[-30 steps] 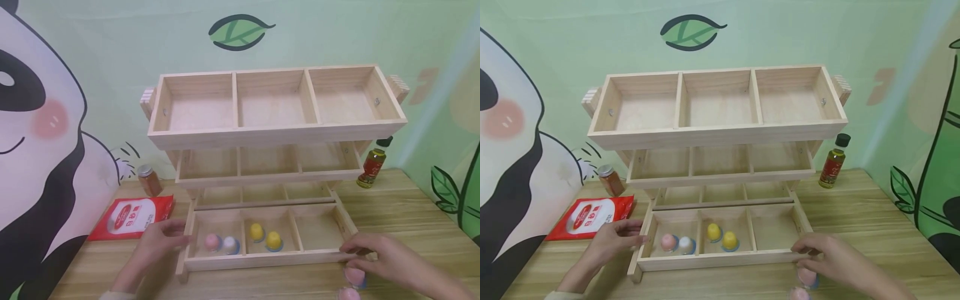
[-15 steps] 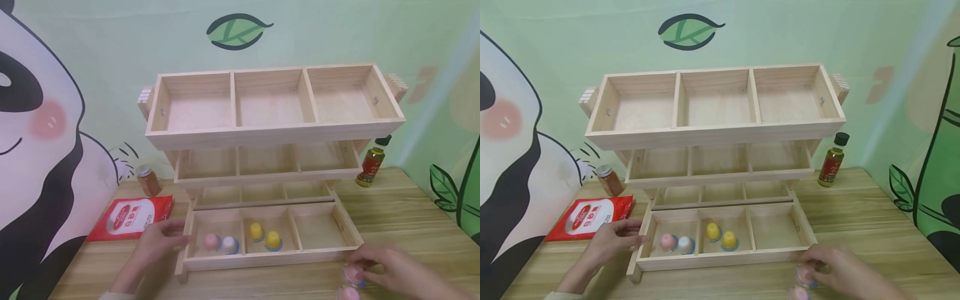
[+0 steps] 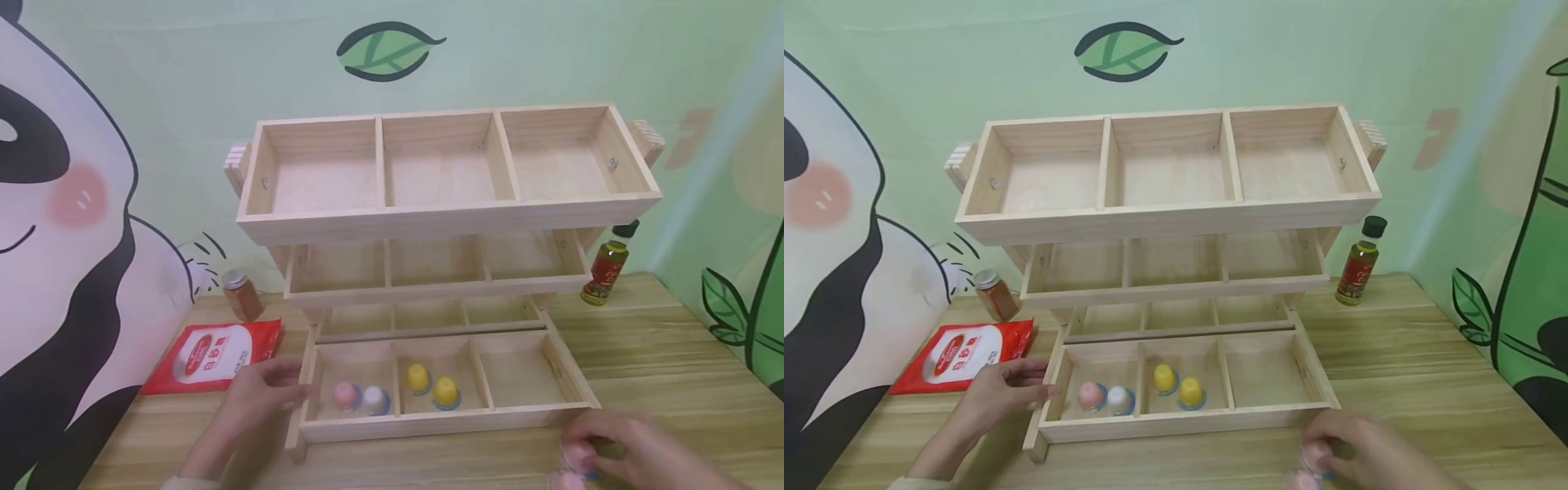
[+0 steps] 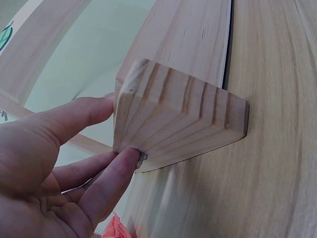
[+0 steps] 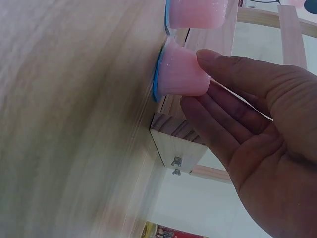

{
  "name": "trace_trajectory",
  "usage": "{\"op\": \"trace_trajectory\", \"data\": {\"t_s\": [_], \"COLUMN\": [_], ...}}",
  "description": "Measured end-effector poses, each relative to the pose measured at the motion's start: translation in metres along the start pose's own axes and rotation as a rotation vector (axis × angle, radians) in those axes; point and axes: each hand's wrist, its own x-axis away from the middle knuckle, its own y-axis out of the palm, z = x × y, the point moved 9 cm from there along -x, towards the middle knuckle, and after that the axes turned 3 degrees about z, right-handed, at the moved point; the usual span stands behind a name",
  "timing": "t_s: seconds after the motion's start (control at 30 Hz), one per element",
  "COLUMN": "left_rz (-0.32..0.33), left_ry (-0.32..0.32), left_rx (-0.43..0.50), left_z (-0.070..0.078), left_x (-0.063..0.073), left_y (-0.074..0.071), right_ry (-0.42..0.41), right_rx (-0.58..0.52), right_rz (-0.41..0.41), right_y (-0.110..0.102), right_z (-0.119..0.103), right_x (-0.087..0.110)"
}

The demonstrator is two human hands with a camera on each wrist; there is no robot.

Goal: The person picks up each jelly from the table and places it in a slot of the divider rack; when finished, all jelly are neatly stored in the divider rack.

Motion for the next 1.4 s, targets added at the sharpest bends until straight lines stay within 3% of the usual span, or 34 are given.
{"op": "trace_trajectory", "data": {"t_s": [0.17,0.33,0.5,0.73,0.83,0.97,1.13,1.4], "left_rz": [0.004,0.005,0.005,0.001,0.003,0.002,-0.001,0.001], "left_ry": [-0.002,0.005,0.010,0.007,0.009,0.011,0.012,0.018], "left_rx": [-0.004,-0.007,-0.002,0.003,0.005,0.009,0.013,0.019], "left_z": [0.001,0.003,0.004,0.003,0.004,0.004,0.003,0.002], "left_x": [0.000,0.002,0.003,0.003,0.003,0.003,0.002,0.001], "left_y": [0.000,0.000,0.000,0.000,0.000,0.000,0.000,0.000], "right_ry": [0.006,0.092,0.124,0.071,0.087,0.003,-0.257,-0.283], "right_rx": [0.013,-0.020,-0.063,-0.021,0.011,0.064,0.148,0.189], "right_rz": [0.003,-0.062,-0.085,-0.012,0.014,0.096,0.298,0.364], "right_y": [0.001,0.004,0.004,-0.007,-0.013,-0.021,-0.033,-0.043], "right_z": [0.002,0.008,0.007,0.000,0.000,-0.011,-0.039,-0.051], "right_x": [0.002,0.003,0.003,0.004,0.003,-0.002,-0.006,-0.019]}}
